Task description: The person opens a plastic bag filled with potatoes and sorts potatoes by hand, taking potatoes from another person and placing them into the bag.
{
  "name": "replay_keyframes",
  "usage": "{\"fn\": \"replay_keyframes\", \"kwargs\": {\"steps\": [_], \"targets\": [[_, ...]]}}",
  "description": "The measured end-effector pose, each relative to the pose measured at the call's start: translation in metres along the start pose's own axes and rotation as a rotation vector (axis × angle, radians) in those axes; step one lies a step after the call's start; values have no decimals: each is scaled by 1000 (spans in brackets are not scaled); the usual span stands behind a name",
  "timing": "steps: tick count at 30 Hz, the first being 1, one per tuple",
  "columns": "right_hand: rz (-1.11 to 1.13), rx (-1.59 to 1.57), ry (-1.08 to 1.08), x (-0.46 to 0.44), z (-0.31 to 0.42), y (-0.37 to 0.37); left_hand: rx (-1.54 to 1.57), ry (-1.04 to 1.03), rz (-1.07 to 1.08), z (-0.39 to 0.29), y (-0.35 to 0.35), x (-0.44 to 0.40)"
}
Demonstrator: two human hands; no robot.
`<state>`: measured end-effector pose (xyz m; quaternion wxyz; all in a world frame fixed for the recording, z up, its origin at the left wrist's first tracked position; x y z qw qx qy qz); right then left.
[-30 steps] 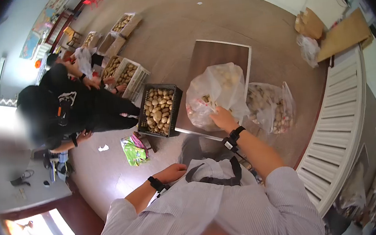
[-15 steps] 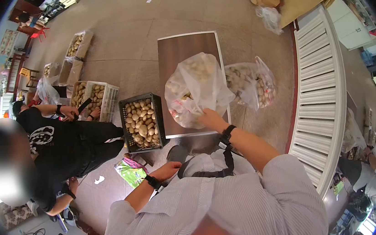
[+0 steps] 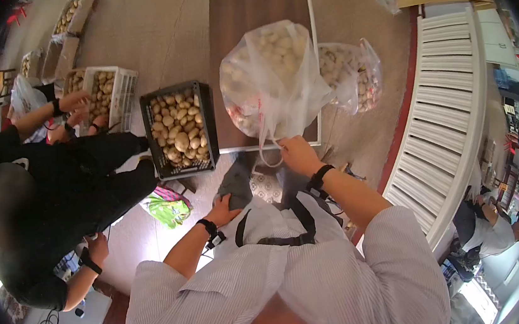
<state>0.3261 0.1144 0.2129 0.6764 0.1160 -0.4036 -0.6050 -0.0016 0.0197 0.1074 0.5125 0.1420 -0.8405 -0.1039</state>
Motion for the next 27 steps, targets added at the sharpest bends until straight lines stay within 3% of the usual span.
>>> {"fn": "replay_keyframes", "kwargs": {"steps": [3, 5, 7, 9, 12, 15, 16, 17, 23, 27], "targets": [[20, 56, 95, -4, -38, -22, 25, 139, 103, 6, -9, -28], [47, 193, 211, 0, -66, -53, -102, 119, -67, 25, -13, -54], [112, 176, 175, 2, -95, -76, 4, 41, -145, 20, -1, -75], [24, 197, 223, 1, -120, -89, 18, 88, -161, 16, 15, -95], [44, 76, 116, -4, -158, -104, 37, -101, -389, 11, 41, -124], [-5, -16, 54, -18, -179, -103, 49, -148, -420, 17, 49, -141], [-3, -25, 67, -22, -180, -103, 10, -255, -469, 6, 56, -140], [-4, -23, 66, -25, -184, -102, 10, -258, -469, 6, 60, -143], [-37, 93, 230, -37, -186, -109, -198, -852, -160, -24, 64, -156], [-97, 166, 339, -38, -186, -115, -332, -995, -52, -31, 50, -156]]}}
Point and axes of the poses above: each hand's wrist, its own x-axis away from the middle knuckle, its own y-axis out of the back of the hand, z = x × y, the point moved 10 cm from there along -x, towards the middle knuckle
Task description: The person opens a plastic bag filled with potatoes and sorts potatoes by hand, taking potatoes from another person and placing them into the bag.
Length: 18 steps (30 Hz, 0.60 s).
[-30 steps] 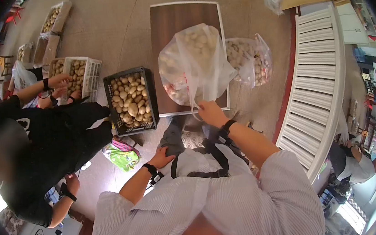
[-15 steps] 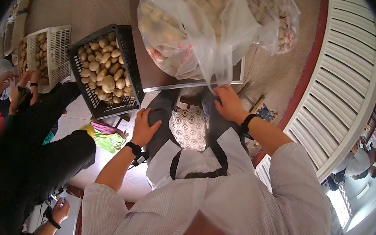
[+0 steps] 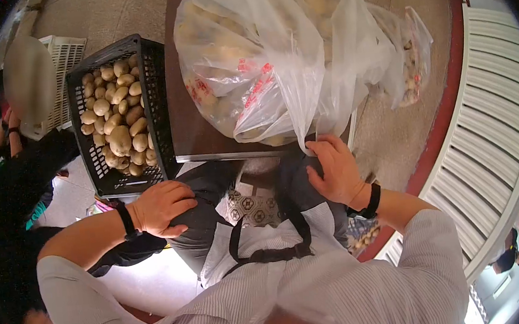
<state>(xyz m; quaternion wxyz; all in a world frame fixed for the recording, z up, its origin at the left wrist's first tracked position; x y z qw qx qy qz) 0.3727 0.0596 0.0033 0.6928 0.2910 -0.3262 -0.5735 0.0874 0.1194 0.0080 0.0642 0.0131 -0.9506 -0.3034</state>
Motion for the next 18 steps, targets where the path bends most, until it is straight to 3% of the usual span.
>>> {"fn": "replay_keyframes", "kwargs": {"steps": [7, 9, 10, 12, 13, 15, 17, 18], "targets": [[-157, -13, 151, 37, 8, -3, -307, 9, 20, -31, -21, -17], [-226, 4, 160, 64, 4, 4, -295, 221, 223, -19, -46, -29], [-260, 26, 180, 76, 6, 12, -341, 207, 228, -25, -52, -37], [-374, 7, 174, 96, 7, 28, -255, 375, 61, -14, -36, -56], [-465, -69, 148, 105, 1, 38, -304, 358, 49, -20, -31, -73], [-543, -137, 110, 118, -10, 48, -247, 517, -208, -10, -5, -93], [-577, -244, 86, 120, -12, 59, -410, 424, -600, -1, 18, -104], [-599, -348, 59, 117, -13, 67, -432, 416, -612, 6, 16, -115]]}}
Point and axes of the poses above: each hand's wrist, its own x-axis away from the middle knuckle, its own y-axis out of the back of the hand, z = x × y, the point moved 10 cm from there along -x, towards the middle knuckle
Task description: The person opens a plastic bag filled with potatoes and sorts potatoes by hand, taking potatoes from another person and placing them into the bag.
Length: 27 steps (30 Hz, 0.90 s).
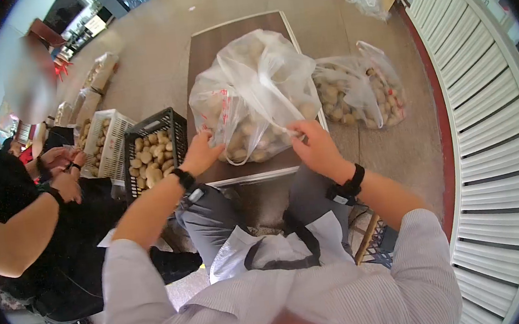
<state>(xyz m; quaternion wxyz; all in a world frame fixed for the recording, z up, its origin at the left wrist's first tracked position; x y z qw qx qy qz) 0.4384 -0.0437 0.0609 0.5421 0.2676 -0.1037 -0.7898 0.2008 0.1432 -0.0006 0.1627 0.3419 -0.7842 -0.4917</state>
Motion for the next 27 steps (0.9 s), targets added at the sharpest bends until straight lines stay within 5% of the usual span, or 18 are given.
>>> {"fn": "replay_keyframes", "kwargs": {"steps": [5, 8, 16, 18, 19, 21, 25, 27], "targets": [[-21, -228, 26, -29, 46, 10, 411, 440, -174, -14, -16, 2], [-55, -347, 84, -49, 59, 18, 312, 556, -202, 22, -50, 1], [-178, -408, 54, -92, 28, 31, 541, 537, -142, -19, -19, 10], [-228, -278, 4, -97, 4, 31, 47, 42, -525, -83, 47, 19], [-224, -272, 1, -99, -5, 29, 54, 45, -524, -92, 57, 21], [-215, -184, 15, -101, -15, 26, 7, -285, -596, -140, 82, 31], [-172, -151, -151, -102, -31, 13, 126, -471, -455, -162, 82, 29], [-338, 80, 37, -104, -14, 20, 216, -462, -402, -150, 72, 28]]}}
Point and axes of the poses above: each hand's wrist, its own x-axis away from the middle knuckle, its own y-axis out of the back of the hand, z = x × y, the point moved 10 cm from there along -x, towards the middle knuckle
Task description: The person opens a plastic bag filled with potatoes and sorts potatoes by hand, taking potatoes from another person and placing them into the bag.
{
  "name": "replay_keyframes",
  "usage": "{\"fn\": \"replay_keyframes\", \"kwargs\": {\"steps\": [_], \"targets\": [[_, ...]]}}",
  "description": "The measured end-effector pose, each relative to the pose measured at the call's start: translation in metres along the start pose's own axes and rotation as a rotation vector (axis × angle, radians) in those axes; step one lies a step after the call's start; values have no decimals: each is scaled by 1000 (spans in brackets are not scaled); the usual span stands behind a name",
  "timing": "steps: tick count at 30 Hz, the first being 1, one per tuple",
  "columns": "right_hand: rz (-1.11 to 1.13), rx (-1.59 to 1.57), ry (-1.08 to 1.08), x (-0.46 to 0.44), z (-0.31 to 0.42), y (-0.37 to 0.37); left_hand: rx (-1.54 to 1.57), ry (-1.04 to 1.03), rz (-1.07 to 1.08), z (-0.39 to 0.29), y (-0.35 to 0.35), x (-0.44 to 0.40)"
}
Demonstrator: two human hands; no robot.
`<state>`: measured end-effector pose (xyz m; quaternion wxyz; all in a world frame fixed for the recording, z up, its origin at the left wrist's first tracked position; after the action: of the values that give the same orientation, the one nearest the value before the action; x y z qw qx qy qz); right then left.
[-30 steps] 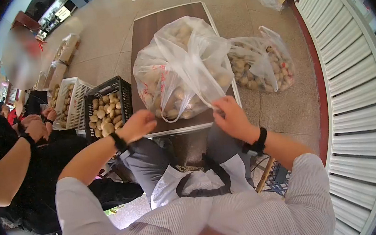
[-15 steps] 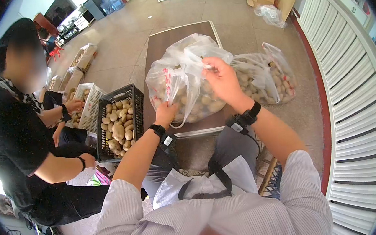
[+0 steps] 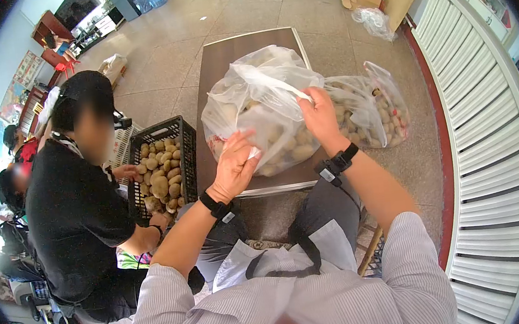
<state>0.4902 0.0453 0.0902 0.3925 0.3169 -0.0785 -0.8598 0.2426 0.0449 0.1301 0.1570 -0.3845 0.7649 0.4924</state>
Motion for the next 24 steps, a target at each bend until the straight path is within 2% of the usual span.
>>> {"fn": "replay_keyframes", "kwargs": {"steps": [2, 4, 5, 6, 7, 9, 10, 12, 13, 14, 15, 19, 22, 24], "targets": [[-48, 67, -11, -1, -9, -5, 90, 32, 29, 8, -5, 13], [-95, 133, -20, -3, -30, -13, 184, 310, 134, 29, -13, 36], [-91, 125, -150, -4, -58, -19, 184, 309, 128, 27, -9, 44], [-88, 117, -283, -1, -87, -23, 263, 393, 101, 32, -5, 56], [-86, 119, -281, 2, -96, -24, 344, 476, 75, 36, -1, 67], [9, 37, -473, 15, -132, -38, 390, 511, 28, 36, 10, 85], [12, 38, -471, 21, -138, -42, 415, 571, -26, 44, 16, 99], [76, 253, -700, 49, -171, -50, 482, 669, -128, 49, 35, 119], [77, 256, -696, 55, -188, -58, 484, 668, -132, 44, 43, 122], [113, 140, -781, 68, -218, -73, 511, 698, -164, 44, 51, 129], [151, 23, -864, 77, -220, -82, 538, 729, -196, 43, 57, 135], [235, 36, -944, 83, -206, -87, 484, 715, -183, 28, 68, 143], [134, 38, -944, 87, -212, -82, 502, 738, -162, 26, 66, 162], [167, -13, -900, 84, -222, -88, 504, 753, -137, 20, 65, 170]]}}
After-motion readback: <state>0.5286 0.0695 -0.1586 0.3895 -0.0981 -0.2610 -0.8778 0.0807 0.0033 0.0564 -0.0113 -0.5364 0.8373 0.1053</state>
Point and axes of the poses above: each hand's wrist, its own x-axis away from the middle knuckle, its own y-axis out of the back of the hand, z = x × y, the point moved 10 cm from there along -x, towards the middle knuckle
